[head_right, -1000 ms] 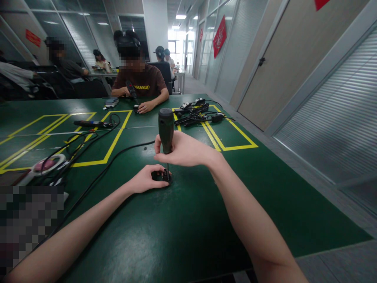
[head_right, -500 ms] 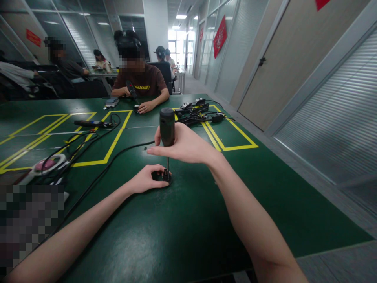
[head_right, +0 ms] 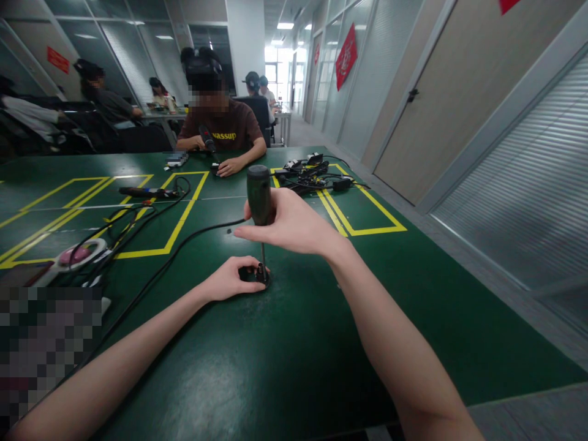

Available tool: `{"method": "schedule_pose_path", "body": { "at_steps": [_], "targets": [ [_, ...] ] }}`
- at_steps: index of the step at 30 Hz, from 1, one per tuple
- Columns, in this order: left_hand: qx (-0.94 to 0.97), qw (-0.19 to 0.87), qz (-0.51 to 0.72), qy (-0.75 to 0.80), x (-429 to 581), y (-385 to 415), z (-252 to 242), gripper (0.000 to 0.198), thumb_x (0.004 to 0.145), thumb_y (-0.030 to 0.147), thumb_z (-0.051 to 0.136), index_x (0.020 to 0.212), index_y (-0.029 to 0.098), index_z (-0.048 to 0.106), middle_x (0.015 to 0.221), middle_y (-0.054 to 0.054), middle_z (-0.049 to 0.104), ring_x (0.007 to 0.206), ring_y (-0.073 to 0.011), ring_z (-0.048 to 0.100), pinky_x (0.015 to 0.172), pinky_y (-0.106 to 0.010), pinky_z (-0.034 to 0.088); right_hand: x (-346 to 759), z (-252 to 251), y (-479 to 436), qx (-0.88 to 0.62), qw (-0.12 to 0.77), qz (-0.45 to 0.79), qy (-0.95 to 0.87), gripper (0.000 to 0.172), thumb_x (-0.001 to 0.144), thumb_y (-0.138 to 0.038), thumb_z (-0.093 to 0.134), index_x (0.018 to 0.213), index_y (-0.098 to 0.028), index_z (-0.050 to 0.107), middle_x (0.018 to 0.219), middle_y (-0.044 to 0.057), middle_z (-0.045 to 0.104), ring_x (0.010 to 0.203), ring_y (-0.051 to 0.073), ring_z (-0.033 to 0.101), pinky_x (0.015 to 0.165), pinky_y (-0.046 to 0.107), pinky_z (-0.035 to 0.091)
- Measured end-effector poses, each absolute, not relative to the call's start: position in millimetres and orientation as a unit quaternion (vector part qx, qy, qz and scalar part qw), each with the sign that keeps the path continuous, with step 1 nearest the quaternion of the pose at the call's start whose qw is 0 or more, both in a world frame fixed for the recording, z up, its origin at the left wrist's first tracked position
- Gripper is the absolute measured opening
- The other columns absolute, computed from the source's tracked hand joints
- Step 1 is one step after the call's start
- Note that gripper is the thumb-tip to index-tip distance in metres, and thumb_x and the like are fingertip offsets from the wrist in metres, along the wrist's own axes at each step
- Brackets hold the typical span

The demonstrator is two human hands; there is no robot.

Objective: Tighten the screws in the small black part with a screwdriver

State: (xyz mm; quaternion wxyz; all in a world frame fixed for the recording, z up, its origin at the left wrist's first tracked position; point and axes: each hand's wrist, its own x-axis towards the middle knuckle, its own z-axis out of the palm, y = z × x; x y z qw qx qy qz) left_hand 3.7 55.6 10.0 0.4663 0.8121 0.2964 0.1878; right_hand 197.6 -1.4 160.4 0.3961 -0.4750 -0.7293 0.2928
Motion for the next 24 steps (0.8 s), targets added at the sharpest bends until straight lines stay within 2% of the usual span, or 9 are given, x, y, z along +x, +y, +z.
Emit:
{"method": "schedule_pose_path", "body": {
  "at_steps": [5,9,16,20,24],
  "targets": [
    [0.812,0.465,0.188,0.297,3.7,55.4,10.1,0.037,0.074,0.035,0.083,0.104,0.014,0.078,0.094,-0.005,0.077,0.089,-0.0207,0.067,0.085,-0.031,0.050,197.7,159.5,-1.7,-0.470,0.401,0.277,-0.736,0.015,0.072,-0.023,0.074,0.083,-0.016,0.066,0.070,-0.004,0.053,0.062,0.012,0.046,0.058,0.028,0.036],
    [0.810,0.470,0.188,0.296,3.6,55.2,10.1,0.037,0.073,0.035,0.082,0.103,0.014,0.078,0.095,-0.005,0.077,0.090,-0.0212,0.066,0.087,-0.033,0.050,198.6,158.5,-1.6,-0.461,0.400,0.290,-0.737,0.018,0.069,-0.017,0.072,0.086,-0.016,0.066,0.073,-0.004,0.055,0.060,0.011,0.046,0.058,0.028,0.036],
    [0.811,0.468,0.191,0.295,3.7,55.7,8.6,0.037,0.074,0.036,0.082,0.104,0.015,0.078,0.096,-0.006,0.077,0.090,-0.0214,0.067,0.087,-0.032,0.050,196.6,159.8,-1.9,-0.459,0.400,0.283,-0.741,0.022,0.072,-0.031,0.079,0.082,-0.016,0.065,0.070,-0.003,0.053,0.063,0.012,0.045,0.057,0.028,0.034],
    [0.812,0.468,0.189,0.293,3.2,55.8,9.2,0.037,0.075,0.037,0.082,0.105,0.015,0.078,0.096,-0.006,0.077,0.090,-0.0213,0.067,0.087,-0.033,0.051,197.5,158.7,-1.0,-0.459,0.401,0.283,-0.741,0.013,0.073,-0.021,0.072,0.084,-0.017,0.066,0.074,-0.002,0.056,0.064,0.012,0.047,0.060,0.028,0.036],
    [0.812,0.469,0.187,0.292,3.3,55.7,9.6,0.036,0.075,0.035,0.082,0.105,0.015,0.078,0.098,-0.006,0.078,0.091,-0.0217,0.067,0.088,-0.033,0.051,198.2,158.7,-1.9,-0.457,0.388,0.295,-0.744,0.018,0.069,-0.015,0.070,0.087,-0.017,0.066,0.073,-0.004,0.054,0.061,0.011,0.045,0.058,0.028,0.036]
  ]
}}
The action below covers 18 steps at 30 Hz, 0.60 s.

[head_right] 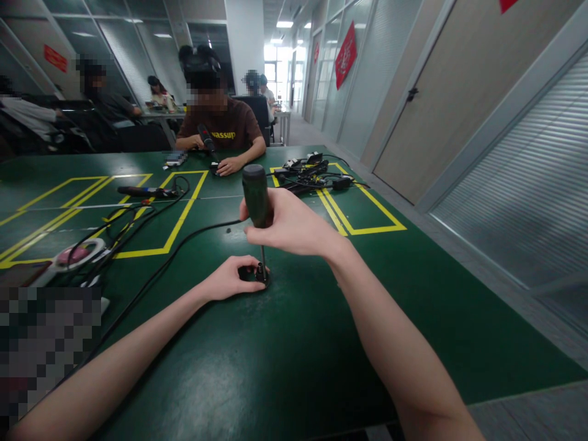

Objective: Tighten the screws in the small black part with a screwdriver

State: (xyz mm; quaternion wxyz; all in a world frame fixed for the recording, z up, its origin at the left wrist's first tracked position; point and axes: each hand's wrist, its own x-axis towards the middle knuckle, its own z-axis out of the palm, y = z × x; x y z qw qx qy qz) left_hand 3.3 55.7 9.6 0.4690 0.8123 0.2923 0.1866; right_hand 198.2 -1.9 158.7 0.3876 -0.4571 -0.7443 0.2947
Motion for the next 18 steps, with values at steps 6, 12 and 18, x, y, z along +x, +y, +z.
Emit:
{"method": "schedule_pose_path", "body": {
  "at_steps": [6,12,18],
  "targets": [
    [0.811,0.472,0.186,0.290,3.3,56.0,8.7,0.037,0.076,0.034,0.082,0.106,0.014,0.078,0.097,-0.006,0.077,0.092,-0.0220,0.068,0.089,-0.033,0.051,194.3,159.6,-5.5,-0.463,0.396,0.287,-0.739,0.022,0.072,-0.031,0.076,0.083,-0.018,0.062,0.071,-0.003,0.054,0.062,0.013,0.046,0.057,0.028,0.035],
    [0.817,0.457,0.182,0.300,3.2,55.7,10.3,0.038,0.075,0.035,0.082,0.107,0.014,0.078,0.096,-0.005,0.077,0.088,-0.0204,0.065,0.085,-0.031,0.049,193.9,160.2,-5.5,-0.461,0.407,0.265,-0.743,0.014,0.071,-0.020,0.069,0.083,-0.017,0.064,0.073,-0.002,0.057,0.061,0.012,0.047,0.057,0.028,0.037],
    [0.813,0.464,0.182,0.300,3.5,55.2,12.0,0.038,0.075,0.036,0.082,0.105,0.014,0.078,0.096,-0.005,0.077,0.089,-0.0209,0.065,0.086,-0.031,0.049,194.7,161.0,-4.6,-0.476,0.391,0.270,-0.740,0.015,0.069,-0.020,0.071,0.081,-0.018,0.062,0.072,-0.003,0.055,0.062,0.012,0.047,0.057,0.028,0.036]
  ]
}}
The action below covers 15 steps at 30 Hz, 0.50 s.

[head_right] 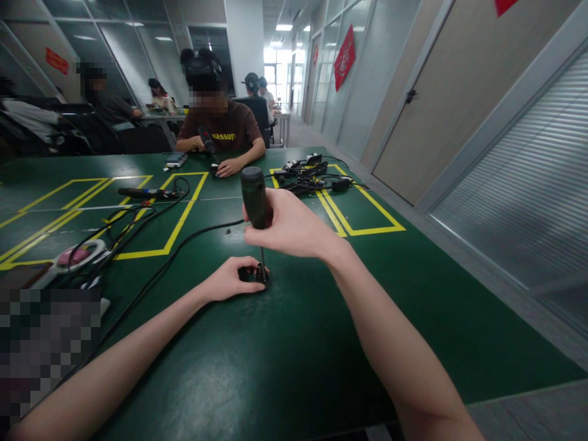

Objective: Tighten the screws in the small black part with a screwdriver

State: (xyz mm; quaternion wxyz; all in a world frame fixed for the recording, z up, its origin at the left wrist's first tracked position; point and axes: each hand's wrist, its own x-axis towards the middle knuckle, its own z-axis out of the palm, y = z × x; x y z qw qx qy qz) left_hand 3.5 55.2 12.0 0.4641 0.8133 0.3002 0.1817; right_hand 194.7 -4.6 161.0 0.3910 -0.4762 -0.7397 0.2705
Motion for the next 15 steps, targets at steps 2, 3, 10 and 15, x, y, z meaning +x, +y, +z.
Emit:
{"method": "schedule_pose_path", "body": {
  "at_steps": [2,3,10,15],
  "targets": [
    [0.814,0.464,0.182,0.299,3.6,55.2,12.0,0.038,0.075,0.036,0.082,0.106,0.014,0.078,0.096,-0.006,0.077,0.090,-0.0212,0.065,0.086,-0.032,0.049,193.5,161.7,-4.7,-0.480,0.391,0.280,-0.734,0.020,0.070,-0.029,0.076,0.074,-0.018,0.059,0.068,-0.003,0.053,0.061,0.013,0.046,0.055,0.028,0.034],
    [0.815,0.463,0.182,0.299,3.7,55.2,11.9,0.038,0.075,0.036,0.082,0.106,0.014,0.078,0.096,-0.006,0.077,0.090,-0.0213,0.065,0.086,-0.032,0.049,193.0,162.1,-4.9,-0.480,0.393,0.285,-0.731,0.025,0.071,-0.033,0.077,0.072,-0.018,0.057,0.066,-0.003,0.052,0.061,0.013,0.046,0.055,0.028,0.034],
    [0.816,0.460,0.184,0.297,2.9,55.4,10.9,0.037,0.075,0.036,0.082,0.105,0.015,0.078,0.097,-0.005,0.078,0.090,-0.0214,0.066,0.087,-0.032,0.050,194.7,162.4,-5.0,-0.473,0.383,0.289,-0.739,0.018,0.072,-0.026,0.073,0.071,-0.018,0.058,0.066,-0.004,0.051,0.060,0.012,0.044,0.056,0.027,0.034],
    [0.814,0.465,0.184,0.297,3.2,55.8,10.3,0.039,0.075,0.036,0.082,0.106,0.014,0.078,0.097,-0.006,0.077,0.091,-0.0220,0.067,0.088,-0.033,0.051,196.0,162.0,-5.6,-0.470,0.382,0.305,-0.735,0.014,0.069,-0.021,0.074,0.075,-0.018,0.060,0.068,-0.004,0.055,0.062,0.012,0.048,0.057,0.027,0.038]
  ]
}}
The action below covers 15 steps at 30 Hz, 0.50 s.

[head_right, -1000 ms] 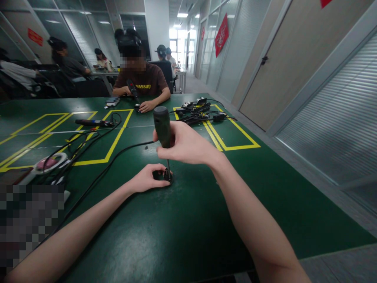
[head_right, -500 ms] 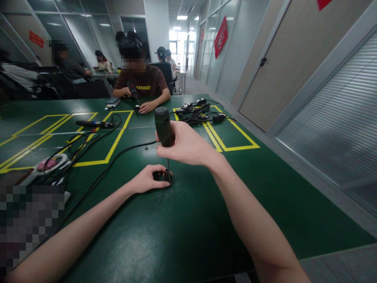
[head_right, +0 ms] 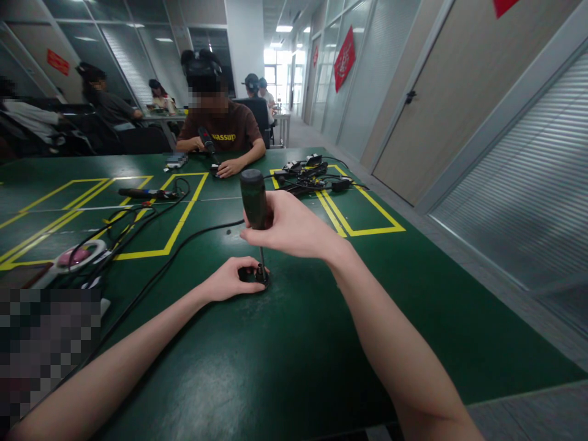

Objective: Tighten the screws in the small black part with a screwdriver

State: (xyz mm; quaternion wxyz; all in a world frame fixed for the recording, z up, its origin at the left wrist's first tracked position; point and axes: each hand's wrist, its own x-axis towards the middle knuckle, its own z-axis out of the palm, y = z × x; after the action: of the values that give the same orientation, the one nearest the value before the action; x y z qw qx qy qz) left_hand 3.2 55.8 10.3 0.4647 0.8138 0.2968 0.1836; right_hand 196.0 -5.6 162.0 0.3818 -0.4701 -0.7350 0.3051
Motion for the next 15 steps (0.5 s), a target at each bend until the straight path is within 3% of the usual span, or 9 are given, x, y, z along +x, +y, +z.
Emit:
{"method": "schedule_pose_path", "body": {
  "at_steps": [6,15],
  "targets": [
    [0.811,0.468,0.184,0.298,3.1,55.5,9.9,0.037,0.075,0.034,0.081,0.106,0.015,0.077,0.097,-0.005,0.078,0.092,-0.0218,0.068,0.088,-0.033,0.051,196.5,161.7,-5.3,-0.473,0.379,0.293,-0.740,0.019,0.071,-0.024,0.077,0.071,-0.018,0.059,0.066,-0.004,0.052,0.060,0.012,0.046,0.054,0.027,0.035],
    [0.813,0.464,0.189,0.296,3.0,55.1,9.5,0.035,0.075,0.036,0.082,0.104,0.016,0.078,0.095,-0.005,0.077,0.091,-0.0216,0.068,0.088,-0.033,0.051,192.7,160.1,-6.5,-0.484,0.444,0.239,-0.715,0.045,0.072,-0.056,0.085,0.072,-0.018,0.061,0.065,-0.001,0.056,0.060,0.014,0.049,0.056,0.029,0.035]
  ]
}}
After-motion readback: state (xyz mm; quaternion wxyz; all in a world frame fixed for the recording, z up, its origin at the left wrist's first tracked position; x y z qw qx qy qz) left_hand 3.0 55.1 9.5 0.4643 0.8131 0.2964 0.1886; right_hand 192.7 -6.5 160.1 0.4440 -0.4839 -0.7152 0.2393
